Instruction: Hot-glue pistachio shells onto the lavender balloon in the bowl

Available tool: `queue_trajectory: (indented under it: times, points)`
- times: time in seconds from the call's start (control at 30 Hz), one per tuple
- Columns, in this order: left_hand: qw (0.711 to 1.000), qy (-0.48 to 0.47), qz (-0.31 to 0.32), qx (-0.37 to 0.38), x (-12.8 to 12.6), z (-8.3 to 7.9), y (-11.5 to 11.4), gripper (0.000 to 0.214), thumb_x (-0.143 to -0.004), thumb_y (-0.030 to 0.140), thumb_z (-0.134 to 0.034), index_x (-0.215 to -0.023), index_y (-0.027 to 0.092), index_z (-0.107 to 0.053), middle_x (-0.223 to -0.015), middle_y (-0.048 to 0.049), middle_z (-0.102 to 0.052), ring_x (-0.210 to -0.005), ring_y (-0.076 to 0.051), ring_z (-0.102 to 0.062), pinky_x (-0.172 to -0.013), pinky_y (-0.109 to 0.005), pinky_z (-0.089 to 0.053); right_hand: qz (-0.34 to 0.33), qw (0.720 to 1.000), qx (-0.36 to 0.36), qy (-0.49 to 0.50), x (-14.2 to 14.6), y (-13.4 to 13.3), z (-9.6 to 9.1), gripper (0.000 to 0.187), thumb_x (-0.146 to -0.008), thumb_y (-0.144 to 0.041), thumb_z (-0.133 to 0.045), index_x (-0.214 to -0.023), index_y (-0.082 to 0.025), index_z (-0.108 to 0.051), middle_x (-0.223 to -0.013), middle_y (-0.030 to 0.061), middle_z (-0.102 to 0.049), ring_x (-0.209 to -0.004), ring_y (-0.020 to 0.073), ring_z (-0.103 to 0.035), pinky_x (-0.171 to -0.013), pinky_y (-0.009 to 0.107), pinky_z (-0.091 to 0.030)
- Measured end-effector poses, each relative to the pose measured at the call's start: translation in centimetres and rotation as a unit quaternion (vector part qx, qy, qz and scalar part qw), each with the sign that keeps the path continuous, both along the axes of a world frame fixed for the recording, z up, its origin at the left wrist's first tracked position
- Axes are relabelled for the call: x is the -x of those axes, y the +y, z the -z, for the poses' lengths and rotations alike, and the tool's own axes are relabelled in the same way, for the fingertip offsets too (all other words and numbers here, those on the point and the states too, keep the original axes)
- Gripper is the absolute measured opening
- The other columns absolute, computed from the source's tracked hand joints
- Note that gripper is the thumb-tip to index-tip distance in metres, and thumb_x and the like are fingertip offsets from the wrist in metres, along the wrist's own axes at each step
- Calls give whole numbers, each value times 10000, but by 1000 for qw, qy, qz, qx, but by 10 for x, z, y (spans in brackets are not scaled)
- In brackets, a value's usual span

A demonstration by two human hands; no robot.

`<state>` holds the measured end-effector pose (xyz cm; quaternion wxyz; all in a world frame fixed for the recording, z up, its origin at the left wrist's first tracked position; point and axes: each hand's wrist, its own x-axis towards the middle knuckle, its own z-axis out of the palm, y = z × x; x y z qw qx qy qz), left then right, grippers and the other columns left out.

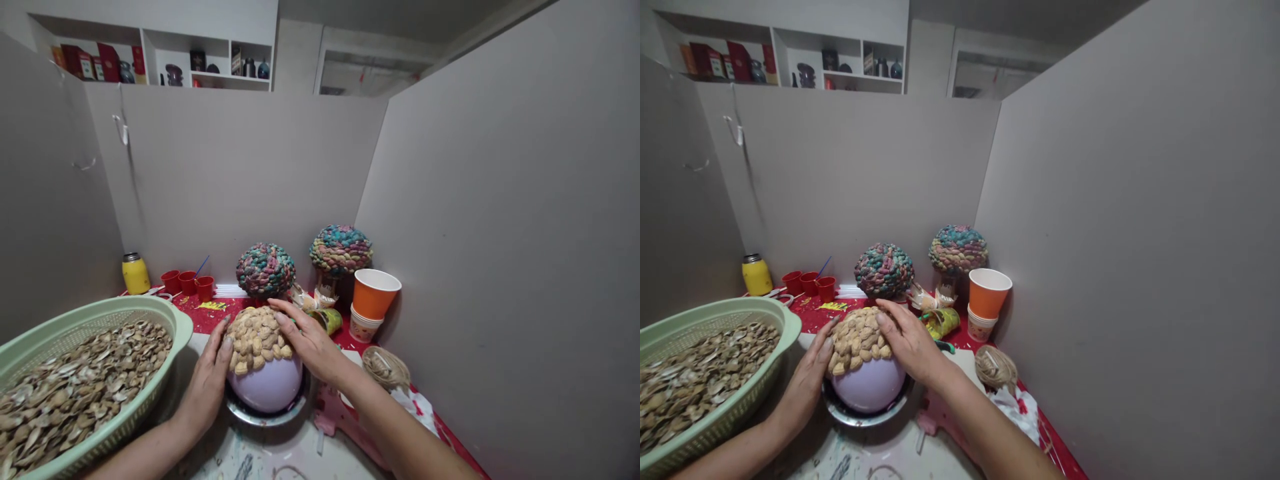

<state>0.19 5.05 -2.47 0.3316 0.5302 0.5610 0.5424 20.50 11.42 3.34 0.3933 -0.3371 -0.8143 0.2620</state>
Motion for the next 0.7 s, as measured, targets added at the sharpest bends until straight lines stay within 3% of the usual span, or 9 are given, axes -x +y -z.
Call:
queue_trajectory:
  times: [0.33,0.5,0.7]
  points:
    - [999,16,-29,11,0,-1,1,656,-938,580,-294,-1396,135,-443,-1498,-141,-459,-1428,-239,-341,-1200,-424,-197,41,998,35,15,-6,14,4,534,-958,-553,-374,-1283,-179,-572,-1298,117,-607,-1231,275,-530,-1076,440,-361]
    - [999,9,-16,26,-2,1,0,656,-943,561,-285,-1398,113,-435,-1524,-144,-422,-1466,-216,-255,-1210,-396,-147,18,997,80,-2,-8,22,13,621,-948,-633,-334,-1305,-179,-565,-1324,126,-591,-1257,288,-514,-1091,471,-349]
    - [999,5,-26,24,-4,4,-1,655,-944,571,-282,-1405,125,-417,-1547,-145,-384,-1464,-218,-263,-1208,-405,-147,1,995,98,1,-7,23,14,669,-937,-688,-310,-1289,-191,-587,-1311,110,-601,-1267,281,-501,-1114,459,-326]
